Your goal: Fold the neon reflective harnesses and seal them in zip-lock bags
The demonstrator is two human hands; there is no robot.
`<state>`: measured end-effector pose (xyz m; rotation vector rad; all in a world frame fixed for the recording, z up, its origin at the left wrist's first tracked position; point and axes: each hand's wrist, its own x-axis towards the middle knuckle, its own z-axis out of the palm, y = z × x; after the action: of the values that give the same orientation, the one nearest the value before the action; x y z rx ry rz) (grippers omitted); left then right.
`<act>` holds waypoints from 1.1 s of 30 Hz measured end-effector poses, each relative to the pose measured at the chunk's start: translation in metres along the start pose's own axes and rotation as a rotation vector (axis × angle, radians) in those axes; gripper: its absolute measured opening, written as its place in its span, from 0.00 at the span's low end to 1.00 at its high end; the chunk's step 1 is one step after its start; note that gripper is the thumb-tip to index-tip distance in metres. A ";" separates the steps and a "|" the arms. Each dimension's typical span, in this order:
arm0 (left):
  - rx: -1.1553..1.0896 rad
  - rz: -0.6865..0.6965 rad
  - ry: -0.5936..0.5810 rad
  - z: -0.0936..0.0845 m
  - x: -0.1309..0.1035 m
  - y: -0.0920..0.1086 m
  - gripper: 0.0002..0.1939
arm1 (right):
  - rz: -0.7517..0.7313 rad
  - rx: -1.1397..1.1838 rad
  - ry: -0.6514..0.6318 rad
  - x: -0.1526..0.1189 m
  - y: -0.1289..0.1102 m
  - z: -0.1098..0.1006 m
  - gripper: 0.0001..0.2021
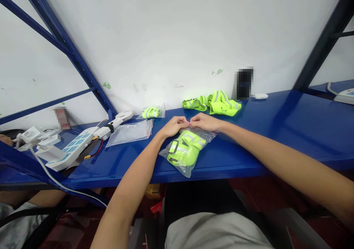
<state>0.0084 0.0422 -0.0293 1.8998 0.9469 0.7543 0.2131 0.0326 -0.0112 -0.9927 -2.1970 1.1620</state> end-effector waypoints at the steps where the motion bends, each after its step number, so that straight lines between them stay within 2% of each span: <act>1: -0.008 -0.004 -0.003 -0.005 0.002 -0.004 0.16 | 0.046 0.043 0.004 0.001 0.001 0.000 0.11; 5: -0.058 -0.037 0.042 -0.025 0.006 -0.021 0.18 | 0.159 0.222 -0.040 -0.003 0.006 -0.001 0.14; 8: -0.064 -0.042 0.078 -0.030 0.005 -0.025 0.19 | 0.192 0.241 -0.061 -0.019 0.008 -0.005 0.13; 11: -0.042 -0.038 0.054 -0.027 0.006 -0.025 0.20 | 0.209 0.244 -0.034 -0.037 0.011 -0.007 0.13; 15: -0.044 -0.033 0.051 -0.021 0.009 -0.025 0.21 | 0.192 0.184 -0.023 -0.052 0.014 -0.007 0.20; 18: -0.046 -0.020 0.043 -0.018 0.008 -0.026 0.21 | 0.201 0.148 -0.035 -0.057 0.010 -0.006 0.23; 23: -0.053 0.004 0.032 -0.016 0.003 -0.026 0.21 | 0.286 0.253 -0.058 -0.062 0.002 -0.005 0.23; 26: -0.065 0.000 0.045 -0.015 0.000 -0.023 0.21 | 0.280 0.249 -0.062 -0.063 0.004 -0.004 0.24; 28: -0.062 -0.015 0.053 -0.014 0.000 -0.021 0.21 | 0.263 0.279 -0.025 -0.062 0.004 -0.003 0.22; 30: -0.099 -0.020 0.088 -0.014 0.001 -0.020 0.22 | 0.251 0.374 0.063 -0.057 -0.001 -0.002 0.17; 33: -0.336 -0.047 0.242 -0.016 0.005 -0.021 0.25 | 0.195 0.584 0.185 -0.032 -0.020 -0.003 0.08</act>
<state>-0.0078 0.0603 -0.0399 1.5133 0.9401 1.0607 0.2278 0.0022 0.0053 -1.0116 -1.5015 1.6007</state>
